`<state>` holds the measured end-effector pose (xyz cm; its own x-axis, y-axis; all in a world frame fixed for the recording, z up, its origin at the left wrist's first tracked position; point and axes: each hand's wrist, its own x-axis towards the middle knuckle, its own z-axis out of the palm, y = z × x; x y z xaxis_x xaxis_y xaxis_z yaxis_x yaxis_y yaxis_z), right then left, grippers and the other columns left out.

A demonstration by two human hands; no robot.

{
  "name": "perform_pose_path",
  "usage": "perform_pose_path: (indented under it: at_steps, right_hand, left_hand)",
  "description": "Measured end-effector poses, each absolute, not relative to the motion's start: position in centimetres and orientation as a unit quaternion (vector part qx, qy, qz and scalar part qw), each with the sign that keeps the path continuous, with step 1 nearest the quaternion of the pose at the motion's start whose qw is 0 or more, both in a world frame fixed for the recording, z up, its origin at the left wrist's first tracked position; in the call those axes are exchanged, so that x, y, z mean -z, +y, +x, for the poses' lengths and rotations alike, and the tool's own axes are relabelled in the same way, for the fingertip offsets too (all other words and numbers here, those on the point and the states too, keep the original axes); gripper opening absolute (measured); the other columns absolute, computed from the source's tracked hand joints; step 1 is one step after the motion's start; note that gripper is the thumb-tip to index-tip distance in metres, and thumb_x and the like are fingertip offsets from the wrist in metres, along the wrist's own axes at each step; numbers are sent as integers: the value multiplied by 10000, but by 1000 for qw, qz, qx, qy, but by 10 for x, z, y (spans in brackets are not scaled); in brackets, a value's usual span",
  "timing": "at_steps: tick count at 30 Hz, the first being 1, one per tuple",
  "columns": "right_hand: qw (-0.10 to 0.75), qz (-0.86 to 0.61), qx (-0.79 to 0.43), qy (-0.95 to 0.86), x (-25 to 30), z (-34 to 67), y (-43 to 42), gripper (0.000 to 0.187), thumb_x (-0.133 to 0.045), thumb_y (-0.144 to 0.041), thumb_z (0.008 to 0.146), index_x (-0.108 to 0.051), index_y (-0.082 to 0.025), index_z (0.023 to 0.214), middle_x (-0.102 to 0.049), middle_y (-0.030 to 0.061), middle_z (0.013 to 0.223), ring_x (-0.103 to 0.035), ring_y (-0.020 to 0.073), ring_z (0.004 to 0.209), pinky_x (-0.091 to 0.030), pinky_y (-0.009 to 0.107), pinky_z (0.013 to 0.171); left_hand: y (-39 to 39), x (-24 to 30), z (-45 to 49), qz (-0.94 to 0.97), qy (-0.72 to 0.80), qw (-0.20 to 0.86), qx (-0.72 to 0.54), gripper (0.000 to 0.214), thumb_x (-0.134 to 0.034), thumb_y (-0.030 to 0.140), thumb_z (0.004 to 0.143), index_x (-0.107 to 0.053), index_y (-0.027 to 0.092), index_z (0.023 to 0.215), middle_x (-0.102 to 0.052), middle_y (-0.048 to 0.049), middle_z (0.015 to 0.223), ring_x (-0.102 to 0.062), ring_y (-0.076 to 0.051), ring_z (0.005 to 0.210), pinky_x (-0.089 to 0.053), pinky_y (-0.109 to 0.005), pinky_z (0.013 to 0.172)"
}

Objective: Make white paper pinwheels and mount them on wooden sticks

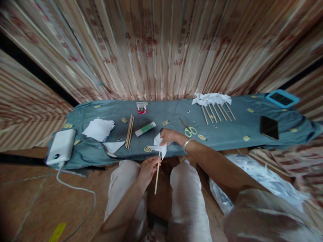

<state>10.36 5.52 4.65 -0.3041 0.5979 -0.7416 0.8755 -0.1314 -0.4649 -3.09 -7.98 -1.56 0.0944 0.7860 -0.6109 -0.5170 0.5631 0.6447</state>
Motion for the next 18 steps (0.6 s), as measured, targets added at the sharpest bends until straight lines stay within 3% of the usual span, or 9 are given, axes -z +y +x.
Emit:
perform_pose_path:
  at_steps: [4,7,9,12,15,18]
  right_hand:
    - [136,577,501,630,-44,103,57,326,-574,-350,913,-581,-170,1184,-602,75,1206,-618,221,1015,-539,416,846]
    - [105,577,514,626,-40,106,57,260,-599,-338,898,-624,-148,1074,-649,53,1070,-640,182,899,-552,358,770]
    - [68,573,530,622,-38,110,57,214,-723,-328,788,-671,-132,855,-667,0,805,-625,138,716,-529,278,656]
    - [-8,556,568,607,-40,118,52,287,-872,-308,523,-652,-133,579,-549,-64,491,-534,95,531,-442,216,530]
    - [-103,537,610,574,-46,127,41,353,-880,-377,440,-702,-133,623,-623,-37,550,-568,105,575,-456,221,568]
    - [-225,524,630,527,-50,136,25,432,-829,-492,515,-733,-166,782,-723,19,801,-644,141,763,-510,260,725]
  left_hand:
    - [-81,18,-30,139,499,722,-458,270,-860,290,419,-729,135,597,-661,-39,597,-540,-87,556,-400,-223,597]
    - [-82,19,-32,145,499,717,-465,274,-860,281,417,-728,129,603,-660,-46,592,-540,-93,546,-394,-231,587]
    - [-82,19,-33,152,500,712,-469,277,-857,285,418,-727,127,604,-656,-45,585,-535,-91,538,-385,-229,579]
    - [-81,17,-36,163,502,704,-475,283,-857,292,411,-722,126,595,-646,-33,571,-505,-76,517,-361,-217,553]
    - [-82,10,-40,171,502,699,-480,302,-864,313,394,-716,130,583,-628,-16,546,-477,-67,493,-336,-210,523]
    - [-82,0,-44,179,498,694,-488,317,-870,347,406,-721,137,592,-625,-7,545,-481,-68,490,-339,-208,514]
